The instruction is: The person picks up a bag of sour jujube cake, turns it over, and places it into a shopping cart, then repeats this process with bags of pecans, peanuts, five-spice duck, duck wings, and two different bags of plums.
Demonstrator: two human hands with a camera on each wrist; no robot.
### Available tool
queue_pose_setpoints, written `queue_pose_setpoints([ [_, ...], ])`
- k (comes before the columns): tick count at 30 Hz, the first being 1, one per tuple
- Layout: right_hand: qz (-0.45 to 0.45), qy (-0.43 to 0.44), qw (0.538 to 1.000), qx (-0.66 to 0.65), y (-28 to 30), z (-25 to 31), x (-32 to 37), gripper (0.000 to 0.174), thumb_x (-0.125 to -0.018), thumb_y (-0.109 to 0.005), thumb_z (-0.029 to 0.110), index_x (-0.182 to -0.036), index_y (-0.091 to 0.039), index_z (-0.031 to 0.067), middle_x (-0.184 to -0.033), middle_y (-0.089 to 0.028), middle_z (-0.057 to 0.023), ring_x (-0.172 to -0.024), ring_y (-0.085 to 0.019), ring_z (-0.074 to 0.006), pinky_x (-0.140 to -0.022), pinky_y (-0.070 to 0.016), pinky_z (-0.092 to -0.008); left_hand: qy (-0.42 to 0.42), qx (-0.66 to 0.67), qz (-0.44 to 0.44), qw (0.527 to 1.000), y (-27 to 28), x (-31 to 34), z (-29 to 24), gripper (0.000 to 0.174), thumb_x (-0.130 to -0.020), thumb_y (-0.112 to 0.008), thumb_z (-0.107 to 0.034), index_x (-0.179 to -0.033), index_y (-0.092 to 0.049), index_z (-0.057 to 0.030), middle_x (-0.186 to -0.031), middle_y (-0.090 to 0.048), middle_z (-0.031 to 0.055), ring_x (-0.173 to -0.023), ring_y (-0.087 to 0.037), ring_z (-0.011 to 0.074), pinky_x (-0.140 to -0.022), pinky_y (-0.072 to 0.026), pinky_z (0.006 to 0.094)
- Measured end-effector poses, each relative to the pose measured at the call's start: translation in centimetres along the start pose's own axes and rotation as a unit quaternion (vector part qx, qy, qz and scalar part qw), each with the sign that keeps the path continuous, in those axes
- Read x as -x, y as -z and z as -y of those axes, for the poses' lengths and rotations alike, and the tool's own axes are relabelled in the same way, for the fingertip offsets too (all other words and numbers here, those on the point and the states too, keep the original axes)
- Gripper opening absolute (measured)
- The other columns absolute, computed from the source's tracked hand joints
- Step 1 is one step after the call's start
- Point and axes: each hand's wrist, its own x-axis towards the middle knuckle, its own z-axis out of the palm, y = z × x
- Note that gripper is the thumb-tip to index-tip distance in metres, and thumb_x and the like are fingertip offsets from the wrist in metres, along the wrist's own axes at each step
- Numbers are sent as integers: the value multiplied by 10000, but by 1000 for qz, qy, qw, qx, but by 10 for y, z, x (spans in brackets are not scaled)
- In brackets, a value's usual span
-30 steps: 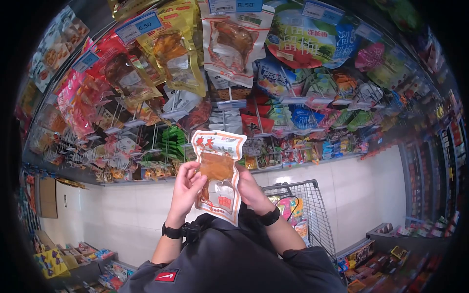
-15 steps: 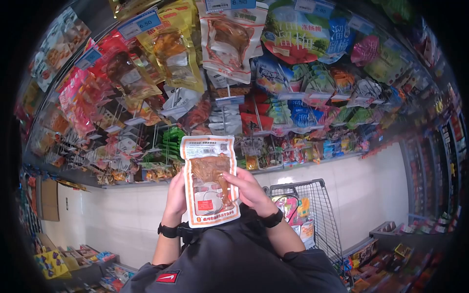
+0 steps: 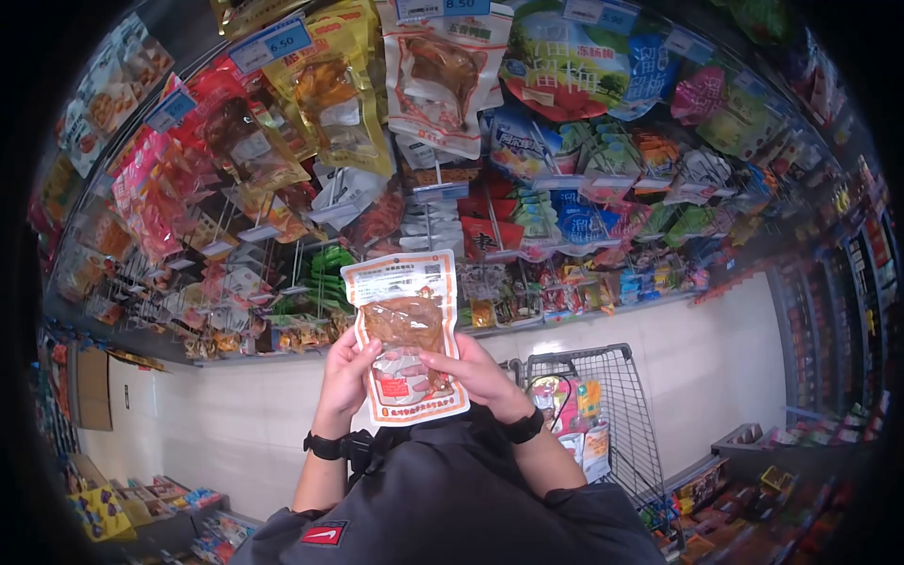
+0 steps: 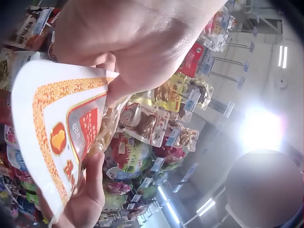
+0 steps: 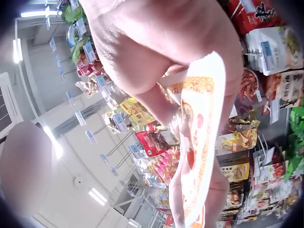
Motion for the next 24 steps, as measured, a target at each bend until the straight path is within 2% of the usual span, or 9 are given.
queue_pose_setpoints([
  [9,7,-20,1000,2,-7,4,-4,413,-965,-567,91,-1341,-431,-13,-1265,-588,-167,-1060,-646,-265,-816,-587,-373,-2,4,-13,1000,1,3,-2,362,-961,-567,-49,-1311,-483,-4,-1137,-662,87,-1001,-633,113,-875,-512,278],
  [12,-8,3,1000,22,-8,5,-7,383,-963,-565,84,-1313,-451,-22,-1240,-604,-170,-1029,-655,-238,-816,-582,-355,-60,-17,-56,996,-1,2,0,404,-954,-580,-59,-1337,-456,-20,-1132,-649,92,-1023,-617,122,-914,-491,288],
  [14,-22,20,999,31,-8,5,-8,366,-961,-565,77,-1297,-461,-25,-1225,-612,-170,-1013,-658,-222,-816,-580,-345,-131,-98,-139,977,4,1,4,468,-947,-597,-80,-1374,-411,-35,-1123,-627,90,-1017,-609,133,-933,-474,289],
  [15,-37,21,998,35,-7,6,-8,361,-959,-565,72,-1291,-463,-26,-1212,-619,-169,-1001,-660,-207,-821,-577,-339,-175,-163,-177,955,3,-1,5,399,-940,-617,-106,-1308,-491,-16,-1111,-607,80,-984,-611,139,-906,-481,281],
  [16,-52,22,998,38,-5,7,-8,355,-957,-564,66,-1285,-465,-26,-1198,-625,-168,-988,-662,-192,-825,-574,-333,-176,-163,-177,954,7,0,5,399,-940,-617,-106,-1308,-491,-16,-1111,-607,80,-984,-611,139,-906,-481,281],
  [18,-48,21,998,26,-2,5,-9,365,-949,-580,65,-1284,-465,-25,-1234,-598,-183,-1022,-654,-201,-849,-562,-330,-173,-293,-112,934,12,5,0,296,-934,-632,-117,-1198,-582,7,-1119,-627,80,-978,-615,137,-881,-491,284],
  [19,-37,29,999,23,-3,5,-10,415,-939,-576,50,-1322,-435,-28,-1278,-574,-168,-1071,-638,-237,-880,-556,-363,-178,-289,-106,935,6,8,-2,226,-930,-638,-120,-1110,-635,17,-1124,-644,90,-985,-621,135,-863,-498,286],
  [21,-26,36,999,20,-6,5,-11,467,-929,-572,35,-1360,-406,-32,-1322,-549,-153,-1120,-622,-272,-912,-551,-396,-151,-265,-80,949,-6,9,-3,230,-930,-635,-116,-1119,-631,14,-1123,-651,94,-987,-626,137,-869,-496,284],
  [24,46,27,998,26,-10,3,-12,543,-900,-635,24,-1386,-400,-32,-1360,-503,-143,-1210,-548,-227,-981,-490,-335,-109,-245,-44,962,-12,7,1,321,-913,-659,-116,-1200,-584,7,-1156,-640,106,-1045,-617,153,-881,-496,291],
])
